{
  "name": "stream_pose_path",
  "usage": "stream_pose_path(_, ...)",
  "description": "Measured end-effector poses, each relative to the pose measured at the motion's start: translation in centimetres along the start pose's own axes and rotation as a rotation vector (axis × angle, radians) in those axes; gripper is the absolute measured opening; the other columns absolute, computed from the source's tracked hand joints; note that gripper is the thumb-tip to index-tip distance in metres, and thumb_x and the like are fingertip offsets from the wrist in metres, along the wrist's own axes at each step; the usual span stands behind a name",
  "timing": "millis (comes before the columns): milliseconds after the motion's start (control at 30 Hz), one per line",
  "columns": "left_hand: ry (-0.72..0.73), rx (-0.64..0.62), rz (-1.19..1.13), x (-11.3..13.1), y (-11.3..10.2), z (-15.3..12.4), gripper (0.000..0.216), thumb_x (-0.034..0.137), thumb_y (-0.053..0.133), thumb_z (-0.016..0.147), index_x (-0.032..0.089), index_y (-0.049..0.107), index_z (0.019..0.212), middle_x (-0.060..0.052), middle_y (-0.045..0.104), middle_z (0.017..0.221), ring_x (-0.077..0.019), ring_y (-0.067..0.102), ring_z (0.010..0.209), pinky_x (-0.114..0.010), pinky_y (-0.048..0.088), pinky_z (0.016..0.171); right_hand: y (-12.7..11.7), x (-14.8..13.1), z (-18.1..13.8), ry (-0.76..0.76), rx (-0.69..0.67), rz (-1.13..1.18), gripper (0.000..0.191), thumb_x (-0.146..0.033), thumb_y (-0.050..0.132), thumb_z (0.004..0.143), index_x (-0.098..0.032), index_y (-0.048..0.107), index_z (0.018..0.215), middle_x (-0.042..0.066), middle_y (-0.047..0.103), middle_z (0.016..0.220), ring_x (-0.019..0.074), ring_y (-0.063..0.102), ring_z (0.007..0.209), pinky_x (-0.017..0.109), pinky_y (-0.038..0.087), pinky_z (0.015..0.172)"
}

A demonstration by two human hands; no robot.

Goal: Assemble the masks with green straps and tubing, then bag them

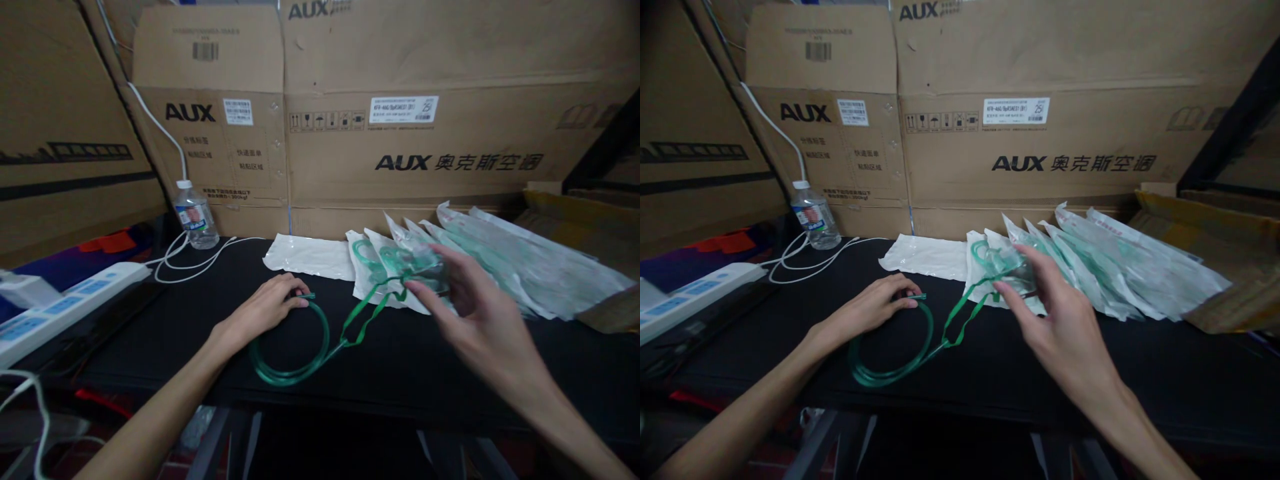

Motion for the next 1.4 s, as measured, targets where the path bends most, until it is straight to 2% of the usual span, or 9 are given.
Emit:
stream_pose_path(200,0.026,0.063,-0.067,0.2,-0.2,-0.2,0.019,0.034,0.057,0.099,0.021,0.067,0.108,-0.005,0.070,0.110,-0.0223,0.064,0.105,-0.034,0.047,0.095,-0.7,-2.5,3.2,0.018,-0.108,0.175,0.040,-0.054,0.076,0.079,-0.027,0.066,0.107,0.003,0.066,0.085,0.0231,0.066,0.076,0.038,0.060,0.069)
stream_pose_path(333,0.042,0.079,-0.084,0.6,-0.3,-0.3,0.017,0.032,0.058,0.099,0.020,0.068,0.107,-0.005,0.071,0.109,-0.0221,0.065,0.105,-0.034,0.047,0.095,-3.3,-3.7,5.4,0.018,0.207,0.448,0.015,-0.040,0.070,0.089,-0.027,0.066,0.093,0.003,0.066,0.093,0.0210,0.067,0.084,0.040,0.059,0.079)
stream_pose_path(433,0.051,0.086,-0.091,0.9,-0.4,-0.4,0.016,0.030,0.060,0.098,0.019,0.069,0.105,-0.005,0.071,0.108,-0.0217,0.065,0.105,-0.034,0.047,0.095,-4.6,-4.6,6.4,-0.044,0.319,0.541,0.010,-0.037,0.059,0.095,-0.029,0.064,0.090,0.002,0.066,0.105,0.0225,0.066,0.101,0.043,0.056,0.087)
stream_pose_path(500,0.055,0.095,-0.096,1.0,-0.6,-0.4,0.016,0.030,0.060,0.098,0.020,0.070,0.105,-0.005,0.072,0.108,-0.0218,0.066,0.105,-0.034,0.048,0.095,-3.6,-5.1,6.7,-0.082,0.229,0.438,0.011,-0.038,0.061,0.093,-0.029,0.065,0.097,0.001,0.068,0.106,0.0238,0.068,0.100,0.044,0.055,0.083)
stream_pose_path(600,0.054,0.121,-0.100,0.9,-0.9,-0.4,0.018,0.032,0.062,0.097,0.021,0.071,0.107,-0.005,0.073,0.110,-0.0230,0.066,0.105,-0.036,0.048,0.095,1.7,-4.5,6.1,-0.074,-0.157,0.191,0.027,-0.042,0.077,0.080,-0.023,0.072,0.098,0.006,0.074,0.095,0.0268,0.070,0.086,0.044,0.055,0.078)
stream_pose_path(733,0.068,0.157,-0.121,1.0,-1.2,-0.4,0.020,0.033,0.062,0.096,0.022,0.070,0.110,-0.005,0.073,0.111,-0.0223,0.067,0.103,-0.036,0.049,0.095,9.5,-1.9,3.6,-0.066,-0.624,-0.085,0.039,-0.047,0.063,0.094,-0.018,0.069,0.120,0.011,0.076,0.107,0.0249,0.070,0.086,0.037,0.053,0.080)
stream_pose_path(867,0.075,0.161,-0.184,1.0,-1.3,-0.3,0.020,0.036,0.063,0.094,0.022,0.071,0.107,-0.004,0.074,0.105,-0.0213,0.067,0.096,-0.034,0.051,0.090,11.9,-0.4,2.9,-0.041,-0.694,-0.103,0.040,-0.044,0.059,0.097,-0.014,0.068,0.122,0.013,0.076,0.106,0.0253,0.070,0.088,0.034,0.050,0.080)
stream_pose_path(1200,0.075,0.158,-0.237,1.1,-1.4,-0.3,0.018,0.033,0.066,0.092,0.022,0.071,0.106,-0.002,0.075,0.103,-0.0194,0.067,0.095,-0.030,0.049,0.087,12.5,-0.4,2.3,-0.046,-0.751,0.014,0.040,-0.043,0.059,0.097,-0.013,0.066,0.122,0.011,0.074,0.113,0.0233,0.068,0.094,0.032,0.048,0.083)
stream_pose_path(1400,0.097,0.131,-0.276,1.6,-1.4,-0.2,0.021,0.038,0.065,0.093,0.022,0.071,0.105,-0.002,0.075,0.105,-0.0211,0.067,0.097,-0.032,0.049,0.089,13.0,-0.3,2.0,-0.078,-0.820,0.096,0.037,-0.040,0.059,0.096,-0.015,0.065,0.122,0.006,0.072,0.102,0.0182,0.063,0.080,0.029,0.047,0.074)
Point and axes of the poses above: each hand's wrist, its own z-axis towards the middle knuckle, its own y-axis out of the palm, x = y × z, the point moved 8 cm from there along z, towards the middle knuckle
